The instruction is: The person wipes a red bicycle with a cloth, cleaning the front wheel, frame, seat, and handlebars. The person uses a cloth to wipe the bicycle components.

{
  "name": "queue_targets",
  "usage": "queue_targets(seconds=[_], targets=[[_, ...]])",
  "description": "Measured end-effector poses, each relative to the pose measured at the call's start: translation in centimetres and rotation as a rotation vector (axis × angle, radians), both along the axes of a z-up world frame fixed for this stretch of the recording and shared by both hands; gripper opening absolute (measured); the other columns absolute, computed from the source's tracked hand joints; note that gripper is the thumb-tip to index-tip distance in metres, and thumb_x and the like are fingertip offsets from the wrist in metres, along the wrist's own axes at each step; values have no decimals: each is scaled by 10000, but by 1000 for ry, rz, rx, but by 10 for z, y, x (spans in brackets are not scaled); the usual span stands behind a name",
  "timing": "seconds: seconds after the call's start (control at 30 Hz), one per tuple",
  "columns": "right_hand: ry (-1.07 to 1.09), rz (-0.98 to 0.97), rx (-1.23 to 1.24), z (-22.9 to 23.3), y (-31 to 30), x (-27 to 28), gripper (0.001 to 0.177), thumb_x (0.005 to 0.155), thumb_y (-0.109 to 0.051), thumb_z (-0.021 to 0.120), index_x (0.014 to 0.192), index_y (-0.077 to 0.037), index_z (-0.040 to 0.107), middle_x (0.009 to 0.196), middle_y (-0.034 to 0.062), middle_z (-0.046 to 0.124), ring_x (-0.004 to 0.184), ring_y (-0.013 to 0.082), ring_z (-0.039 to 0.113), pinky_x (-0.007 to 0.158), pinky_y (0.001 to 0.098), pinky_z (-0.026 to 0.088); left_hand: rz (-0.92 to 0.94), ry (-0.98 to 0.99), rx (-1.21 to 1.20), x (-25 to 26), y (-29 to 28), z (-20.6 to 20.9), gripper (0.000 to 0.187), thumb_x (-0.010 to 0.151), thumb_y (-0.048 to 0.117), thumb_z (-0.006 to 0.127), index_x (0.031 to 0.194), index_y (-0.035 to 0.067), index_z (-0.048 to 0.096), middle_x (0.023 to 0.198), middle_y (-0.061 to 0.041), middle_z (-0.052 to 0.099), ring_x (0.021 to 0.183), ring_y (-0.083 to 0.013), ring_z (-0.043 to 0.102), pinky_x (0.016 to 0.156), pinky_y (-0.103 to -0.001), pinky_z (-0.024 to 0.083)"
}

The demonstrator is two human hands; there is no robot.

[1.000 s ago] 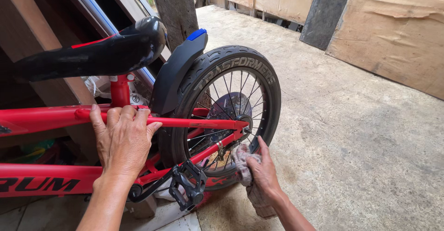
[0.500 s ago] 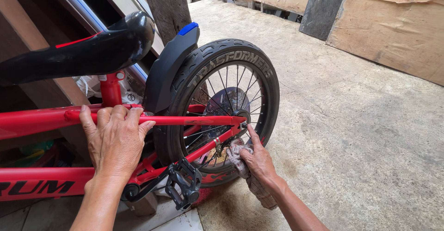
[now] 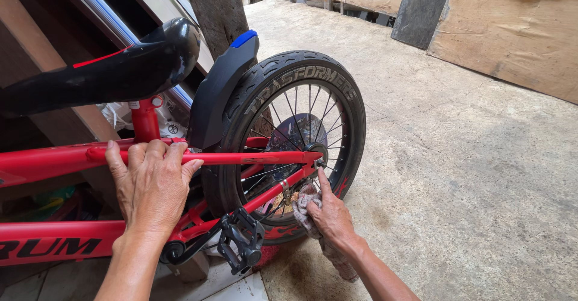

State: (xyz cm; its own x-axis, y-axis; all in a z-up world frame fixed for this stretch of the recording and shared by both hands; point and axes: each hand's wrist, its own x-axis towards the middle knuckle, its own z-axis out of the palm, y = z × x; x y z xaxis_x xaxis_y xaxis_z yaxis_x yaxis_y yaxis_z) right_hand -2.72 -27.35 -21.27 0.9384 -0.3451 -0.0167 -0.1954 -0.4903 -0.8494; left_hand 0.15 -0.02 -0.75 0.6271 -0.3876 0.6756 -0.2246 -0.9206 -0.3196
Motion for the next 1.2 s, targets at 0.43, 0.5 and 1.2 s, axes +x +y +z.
queue_targets(seconds=[0.43,0.5,1.2], targets=[[-159,-115,317,-12,-4,-6,463,943,-293,587,1397,-204,576,1166,110,737,882,222,769,740,372,661,-28,-5,-19,1,1,-1,440,917,474,679,1214,156,750,1111,-41,700,1138,-270,562,1229,-591,165],[-289,-255,531,-17,-12,-7,361,966,-299,607,1281,-130,665,1087,139,766,867,195,758,697,340,659,-41,-11,-28,1,1,-1,436,913,470,682,1202,150,750,1115,-44,701,1144,-272,562,1224,-594,168],[-511,-533,481,9,-39,30,326,1026,-184,598,1342,-116,641,1349,158,407,1220,240,527,1000,330,552,-24,-43,-6,0,1,1,426,912,487,681,1142,137,758,1063,-41,694,1085,-259,562,1213,-591,175]])
